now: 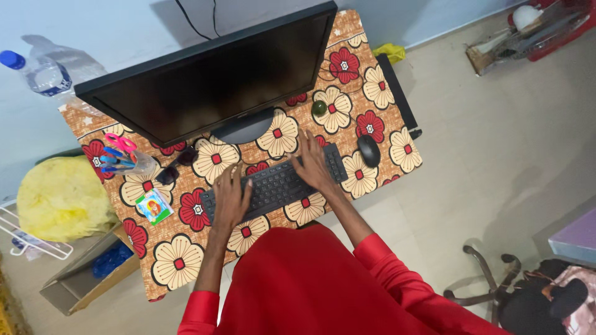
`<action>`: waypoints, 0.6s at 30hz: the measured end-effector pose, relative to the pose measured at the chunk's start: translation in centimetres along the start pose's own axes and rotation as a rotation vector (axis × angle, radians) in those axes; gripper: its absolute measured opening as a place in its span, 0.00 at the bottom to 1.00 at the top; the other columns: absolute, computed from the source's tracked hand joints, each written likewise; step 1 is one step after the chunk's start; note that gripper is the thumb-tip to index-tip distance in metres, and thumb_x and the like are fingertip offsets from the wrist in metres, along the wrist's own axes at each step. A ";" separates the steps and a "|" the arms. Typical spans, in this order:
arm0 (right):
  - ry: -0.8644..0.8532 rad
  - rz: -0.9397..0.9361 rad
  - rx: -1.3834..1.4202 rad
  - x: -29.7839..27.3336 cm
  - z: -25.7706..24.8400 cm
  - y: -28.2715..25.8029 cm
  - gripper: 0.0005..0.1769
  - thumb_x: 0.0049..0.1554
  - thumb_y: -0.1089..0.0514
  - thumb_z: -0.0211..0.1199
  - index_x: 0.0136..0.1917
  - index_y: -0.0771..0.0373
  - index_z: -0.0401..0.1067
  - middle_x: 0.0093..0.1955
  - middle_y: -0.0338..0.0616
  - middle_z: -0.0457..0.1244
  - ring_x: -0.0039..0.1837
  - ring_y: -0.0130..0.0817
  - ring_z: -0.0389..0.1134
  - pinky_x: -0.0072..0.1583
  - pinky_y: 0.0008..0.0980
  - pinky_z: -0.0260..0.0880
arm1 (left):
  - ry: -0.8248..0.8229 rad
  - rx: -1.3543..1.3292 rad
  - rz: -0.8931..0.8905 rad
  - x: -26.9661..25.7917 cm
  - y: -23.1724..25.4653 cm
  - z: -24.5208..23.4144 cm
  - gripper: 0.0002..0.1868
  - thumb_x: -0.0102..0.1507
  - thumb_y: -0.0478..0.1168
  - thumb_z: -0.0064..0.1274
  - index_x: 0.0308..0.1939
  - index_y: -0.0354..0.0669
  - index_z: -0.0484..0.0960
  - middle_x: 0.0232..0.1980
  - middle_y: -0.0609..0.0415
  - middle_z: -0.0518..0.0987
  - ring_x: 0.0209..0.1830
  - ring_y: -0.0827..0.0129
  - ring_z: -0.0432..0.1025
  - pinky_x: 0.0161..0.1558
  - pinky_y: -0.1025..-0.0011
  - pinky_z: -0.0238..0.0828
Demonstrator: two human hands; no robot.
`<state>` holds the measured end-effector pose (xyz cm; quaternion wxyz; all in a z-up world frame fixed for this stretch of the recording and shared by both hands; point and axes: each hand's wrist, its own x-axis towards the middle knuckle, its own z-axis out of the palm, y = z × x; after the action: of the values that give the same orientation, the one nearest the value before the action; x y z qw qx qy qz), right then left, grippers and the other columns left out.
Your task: The person connects a cable to the back of a monitor, moves a small green bottle and a paper on the desk, and then lifts a computer tower from the floor to place it on the desk. They open the tower case and connect internal cables.
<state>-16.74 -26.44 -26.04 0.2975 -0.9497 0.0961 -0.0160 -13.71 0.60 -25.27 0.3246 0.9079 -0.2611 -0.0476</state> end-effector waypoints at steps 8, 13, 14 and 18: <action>-0.160 0.072 -0.053 -3.8 2.0 5.2 0.43 0.63 0.43 0.59 0.81 0.67 0.48 0.82 0.67 0.42 0.82 0.65 0.42 0.79 0.57 0.44 | -0.099 0.073 0.092 -1.6 0.1 3.4 0.31 0.70 0.49 0.44 0.72 0.33 0.63 0.71 0.36 0.63 0.74 0.48 0.56 0.73 0.44 0.45; -0.223 0.076 -0.001 -4.2 1.4 6.0 0.38 0.63 0.43 0.56 0.79 0.66 0.53 0.83 0.63 0.42 0.82 0.58 0.44 0.78 0.50 0.46 | -0.159 0.116 0.109 -1.1 0.8 4.6 0.31 0.69 0.50 0.44 0.71 0.34 0.64 0.72 0.34 0.62 0.75 0.47 0.55 0.73 0.45 0.45; -0.235 0.072 -0.001 -4.2 1.1 6.0 0.38 0.63 0.43 0.55 0.79 0.66 0.54 0.83 0.62 0.43 0.82 0.57 0.44 0.78 0.50 0.46 | -0.162 0.136 0.109 -1.0 1.0 4.8 0.32 0.69 0.50 0.45 0.72 0.34 0.63 0.73 0.34 0.61 0.74 0.46 0.55 0.73 0.44 0.45; -0.240 0.042 0.062 -4.1 -0.4 6.0 0.37 0.64 0.44 0.55 0.78 0.66 0.54 0.82 0.62 0.44 0.82 0.57 0.45 0.78 0.49 0.46 | -0.191 0.192 0.082 -1.1 1.6 5.5 0.34 0.69 0.52 0.46 0.72 0.33 0.62 0.74 0.32 0.60 0.74 0.42 0.54 0.71 0.42 0.43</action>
<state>-21.85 -30.71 -29.04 0.3365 -0.9329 0.0791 0.1010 -16.73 -2.99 -28.73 0.2117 0.9147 -0.3309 -0.0954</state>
